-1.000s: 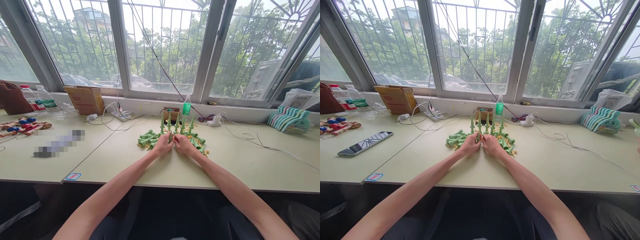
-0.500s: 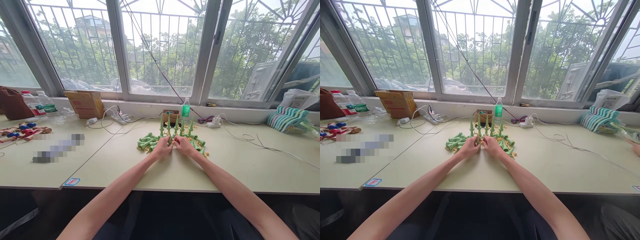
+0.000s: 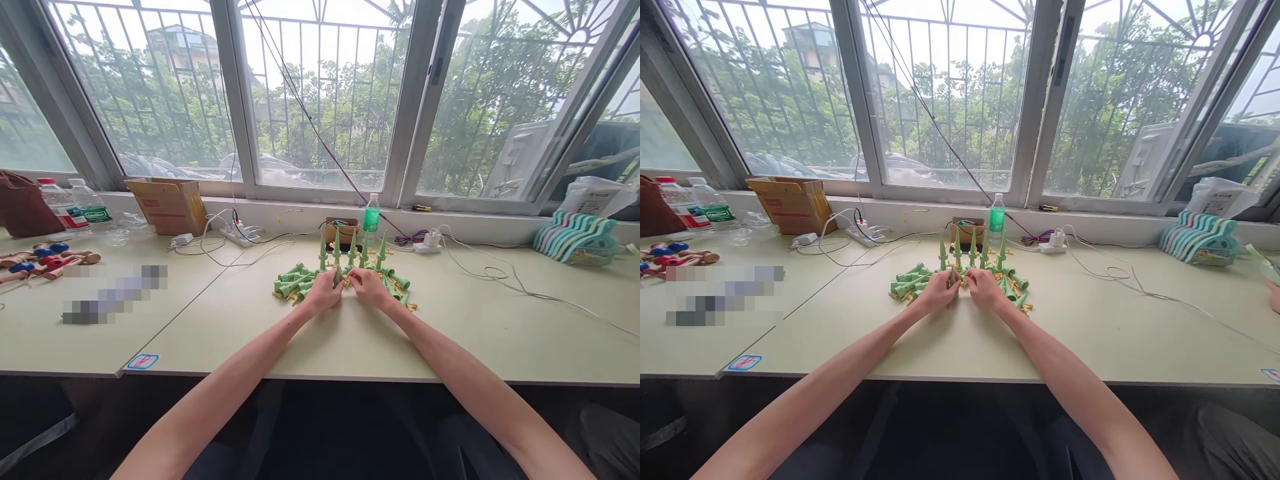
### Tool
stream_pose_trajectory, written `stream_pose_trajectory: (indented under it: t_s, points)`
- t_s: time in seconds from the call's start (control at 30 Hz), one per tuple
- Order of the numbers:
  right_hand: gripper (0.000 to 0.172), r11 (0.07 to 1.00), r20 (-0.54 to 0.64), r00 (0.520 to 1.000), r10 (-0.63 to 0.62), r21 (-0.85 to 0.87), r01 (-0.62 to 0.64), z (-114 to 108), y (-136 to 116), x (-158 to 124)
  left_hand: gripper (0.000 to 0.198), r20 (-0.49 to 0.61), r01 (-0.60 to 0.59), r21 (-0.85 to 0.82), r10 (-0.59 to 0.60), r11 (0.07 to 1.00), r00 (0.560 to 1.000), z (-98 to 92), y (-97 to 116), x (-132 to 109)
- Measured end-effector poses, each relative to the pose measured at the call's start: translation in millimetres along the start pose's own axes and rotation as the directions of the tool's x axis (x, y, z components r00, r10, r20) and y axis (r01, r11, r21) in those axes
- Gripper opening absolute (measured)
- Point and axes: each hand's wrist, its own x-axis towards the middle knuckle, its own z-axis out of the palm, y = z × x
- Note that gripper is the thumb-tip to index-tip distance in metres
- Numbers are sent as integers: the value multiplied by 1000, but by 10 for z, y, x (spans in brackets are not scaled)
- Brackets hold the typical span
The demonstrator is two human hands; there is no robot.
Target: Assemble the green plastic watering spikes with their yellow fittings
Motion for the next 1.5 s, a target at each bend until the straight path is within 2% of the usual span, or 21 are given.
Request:
stream_pose_trajectory:
  t_s: [0.33, 0.6, 0.9, 1.23, 1.5]
  points:
    - [22, 994, -174, 982, 69, 100, -52, -91, -85, 14, 14, -63, 92, -253, -112, 963, 992, -9, 42, 47]
    - [24, 992, -220, 974, 47, 125, -20, -65, -82, 11, 12, -66, 112, -273, -135, 955, 989, -17, 61, 45]
    - [25, 989, -201, 978, 54, 149, -24, -69, -97, -4, 13, -74, 120, -310, -150, 943, 986, -17, 70, 42]
    - [24, 985, -185, 981, 57, 168, -26, -73, -127, -12, 14, -34, 194, -504, -244, 841, 969, -28, 80, 38]
    - [24, 978, -112, 993, 26, 208, -2, -40, -143, -23, 16, -17, 164, -504, -200, 848, 980, -33, 109, 27]
